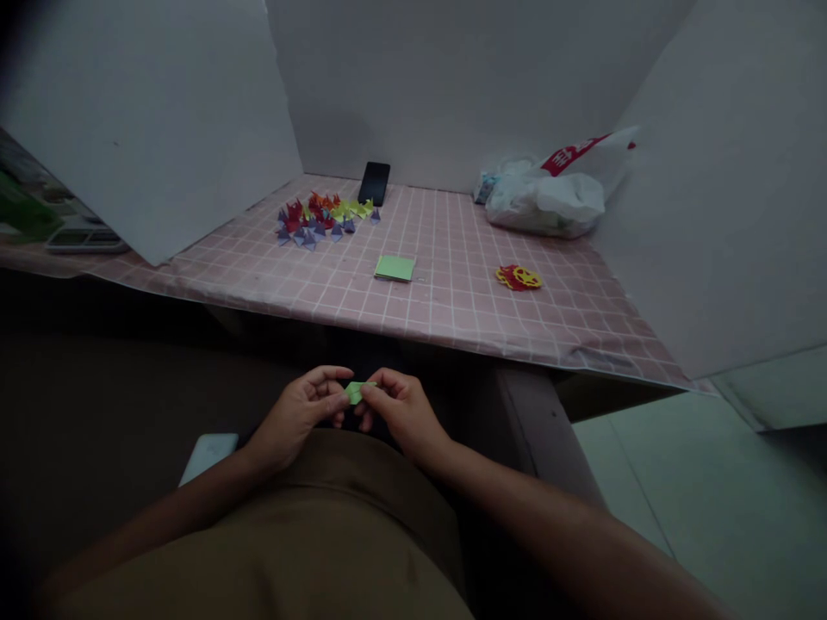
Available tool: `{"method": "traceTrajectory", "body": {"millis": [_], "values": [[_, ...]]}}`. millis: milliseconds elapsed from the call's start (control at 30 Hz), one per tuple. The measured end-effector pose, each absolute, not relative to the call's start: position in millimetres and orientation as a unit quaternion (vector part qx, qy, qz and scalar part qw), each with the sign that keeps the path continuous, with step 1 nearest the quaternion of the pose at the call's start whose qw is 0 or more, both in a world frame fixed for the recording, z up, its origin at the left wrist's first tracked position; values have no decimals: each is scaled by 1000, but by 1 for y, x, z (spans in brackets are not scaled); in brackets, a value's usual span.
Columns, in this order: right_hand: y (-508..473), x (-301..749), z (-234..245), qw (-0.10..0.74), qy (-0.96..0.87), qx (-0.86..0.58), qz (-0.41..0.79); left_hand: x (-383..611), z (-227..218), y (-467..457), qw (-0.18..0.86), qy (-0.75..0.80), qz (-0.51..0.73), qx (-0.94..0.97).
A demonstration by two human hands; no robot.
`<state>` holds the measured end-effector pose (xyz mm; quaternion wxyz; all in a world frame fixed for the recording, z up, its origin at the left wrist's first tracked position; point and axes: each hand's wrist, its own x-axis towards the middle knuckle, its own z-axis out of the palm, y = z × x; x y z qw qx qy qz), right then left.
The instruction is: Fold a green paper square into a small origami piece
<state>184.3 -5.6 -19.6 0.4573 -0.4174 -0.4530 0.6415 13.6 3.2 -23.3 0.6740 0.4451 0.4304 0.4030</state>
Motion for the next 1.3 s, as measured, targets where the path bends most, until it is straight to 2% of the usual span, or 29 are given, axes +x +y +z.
{"method": "traceTrajectory", "body": {"millis": [233,867,1033,1300], "values": [[-7,184,-21,436,-474,-415,642,13,-21,3,671,442,352,480],[-6,186,-21,394,-466,-405,680,12,-19,1,698,413,328,485],[-1,190,-19,382,-475,-382,694,9,-19,1,664,436,338,505],[-3,189,-17,364,-531,-433,631,8,-19,0,627,445,317,556]]}}
